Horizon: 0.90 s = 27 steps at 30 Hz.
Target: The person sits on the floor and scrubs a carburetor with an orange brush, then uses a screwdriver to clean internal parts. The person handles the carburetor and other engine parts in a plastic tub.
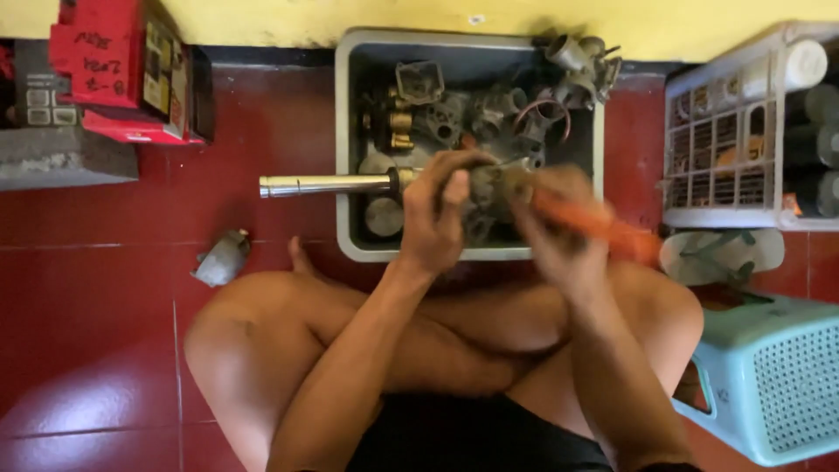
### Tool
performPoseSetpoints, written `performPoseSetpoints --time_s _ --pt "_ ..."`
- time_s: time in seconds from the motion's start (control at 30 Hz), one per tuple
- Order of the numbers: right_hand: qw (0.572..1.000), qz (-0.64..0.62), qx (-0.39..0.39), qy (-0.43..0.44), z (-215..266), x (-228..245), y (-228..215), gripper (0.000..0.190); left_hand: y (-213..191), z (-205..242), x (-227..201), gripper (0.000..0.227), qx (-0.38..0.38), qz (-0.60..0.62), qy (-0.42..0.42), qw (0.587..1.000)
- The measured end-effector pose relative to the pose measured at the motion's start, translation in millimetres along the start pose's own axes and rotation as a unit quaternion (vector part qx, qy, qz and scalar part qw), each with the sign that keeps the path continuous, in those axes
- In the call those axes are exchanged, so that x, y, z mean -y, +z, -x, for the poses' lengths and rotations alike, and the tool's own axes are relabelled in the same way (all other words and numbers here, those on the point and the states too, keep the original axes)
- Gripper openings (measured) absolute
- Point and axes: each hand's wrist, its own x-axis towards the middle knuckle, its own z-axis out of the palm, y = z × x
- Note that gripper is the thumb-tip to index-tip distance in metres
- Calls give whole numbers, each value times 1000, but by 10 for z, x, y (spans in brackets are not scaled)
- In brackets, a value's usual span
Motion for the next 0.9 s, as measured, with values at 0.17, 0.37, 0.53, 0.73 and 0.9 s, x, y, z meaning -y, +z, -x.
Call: performPoseSetpoints --time_s 0.17,0.37,0.53,0.73,0.9 --pt "977 -140 -129 93 -41 -184 -163 41 -12 44 119 47 -18 79 -15 997" --pt "849 -454 -171 210 -22 -153 -180 36 -50 -6 -1 49 -19 104 -22 994" --pt "838 -469 -116 254 83 -302 -113 37 -43 -4 -6 49 -14 111 -29 993" --pt "792 -539 49 283 106 -280 -12 37 -26 -20 -23 45 40 124 -23 991" --pt "791 -539 37 289 121 -307 1 34 -39 -23 -42 47 48 138 -33 989"
